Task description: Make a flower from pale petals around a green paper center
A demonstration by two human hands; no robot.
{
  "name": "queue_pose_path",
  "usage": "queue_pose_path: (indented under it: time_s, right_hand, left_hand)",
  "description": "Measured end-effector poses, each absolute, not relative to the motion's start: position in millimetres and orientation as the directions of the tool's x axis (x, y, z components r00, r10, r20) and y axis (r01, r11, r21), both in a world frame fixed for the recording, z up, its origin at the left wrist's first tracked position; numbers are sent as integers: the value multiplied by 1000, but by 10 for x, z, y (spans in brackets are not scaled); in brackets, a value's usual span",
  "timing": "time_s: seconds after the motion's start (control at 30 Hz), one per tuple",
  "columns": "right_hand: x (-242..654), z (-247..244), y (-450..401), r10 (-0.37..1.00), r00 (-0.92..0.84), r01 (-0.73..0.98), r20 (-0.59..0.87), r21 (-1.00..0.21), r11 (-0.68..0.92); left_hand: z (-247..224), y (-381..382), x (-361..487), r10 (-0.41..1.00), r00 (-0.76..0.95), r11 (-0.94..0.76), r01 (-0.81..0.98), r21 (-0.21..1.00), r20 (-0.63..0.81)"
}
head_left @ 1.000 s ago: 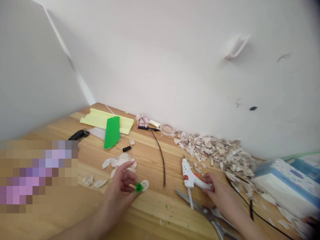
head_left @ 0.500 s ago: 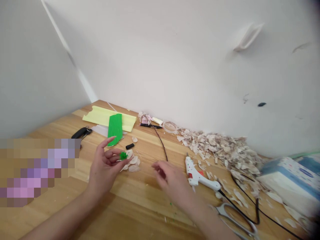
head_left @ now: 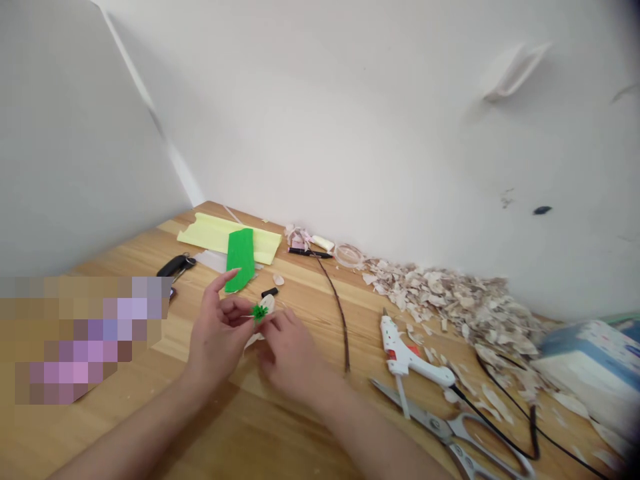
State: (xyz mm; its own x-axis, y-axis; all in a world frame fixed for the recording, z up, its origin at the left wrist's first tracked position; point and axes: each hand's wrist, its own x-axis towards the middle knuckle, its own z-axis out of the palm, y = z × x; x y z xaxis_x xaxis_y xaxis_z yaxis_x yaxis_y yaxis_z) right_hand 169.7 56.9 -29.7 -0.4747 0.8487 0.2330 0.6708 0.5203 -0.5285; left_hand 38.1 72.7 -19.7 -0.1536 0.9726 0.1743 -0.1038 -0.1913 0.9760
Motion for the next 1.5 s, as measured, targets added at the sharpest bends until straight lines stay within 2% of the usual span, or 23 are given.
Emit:
queue_pose_path:
  time_s: [0.1,0.2,0.3,0.4,0.53,0.63,0.73,0.8,0.93,1.03,1.13,1.27,1.33,1.43,1.5]
  right_hand:
    - [1600,-376,575,833,-499,626,240,-564,538]
    - [1542,-455,613,871,-433,576,231,-673,464]
    - [1554,-435,645,939,-299,472,168,-829,298]
    - [1673,-313,630,981,-191,279,-31,-960,24]
    - [1968,-132,505,927,-242,9,-287,-956,-294]
    - [2195,-72,361,894,-255,-81,-368,-913,-399]
    - [2380,-69,212,901,-201,-86,-383,-910,-406]
    - [2483,-78,122,912,-173,-51,-373,-921,-386]
    - [2651,-116,-16,923,-164,26,-349,-937,-350]
    - [2736,-154,-93,936,-137,61,-324,-946,-319]
    - [2769,-166,-155,945,-120,114,-304,-950,-291]
    - [2725,-123,-194,960,-97,352,-261,-912,-212]
    - [2687,-97,-189,963,-103,434,-247,-883,-180]
    - [2660,-87,-166,970,-86,431,-229,-886,-171]
    - [2675,-100,-150,973,-57,388,-223,-903,-184]
  left_hand:
    - [-186,746,360,961,-206,-207,-91,974,185]
    - [-190,783,339,946,-259,-226,-102,969,194]
    - [-207,825,322,938,-287,-233,-103,967,196]
    - [-215,842,320,946,-267,-219,-108,970,184]
    - [-210,784,365,975,-169,-167,-147,975,142]
    - [-256,658,441,992,-41,-121,-151,981,116]
    - [-370,472,537,981,112,-157,-1,988,156]
    - [-462,351,603,930,270,-294,130,947,251]
    - [-613,236,716,731,562,-553,158,818,385]
    - [-662,257,756,655,665,-629,216,747,359]
    - [-612,284,764,730,628,-546,299,782,270]
    - [-443,248,827,900,412,-288,321,902,141]
    - [-385,215,886,915,384,-262,322,910,127]
    - [-354,201,950,909,397,-254,283,925,129]
    - [-336,227,953,942,327,-149,207,967,75]
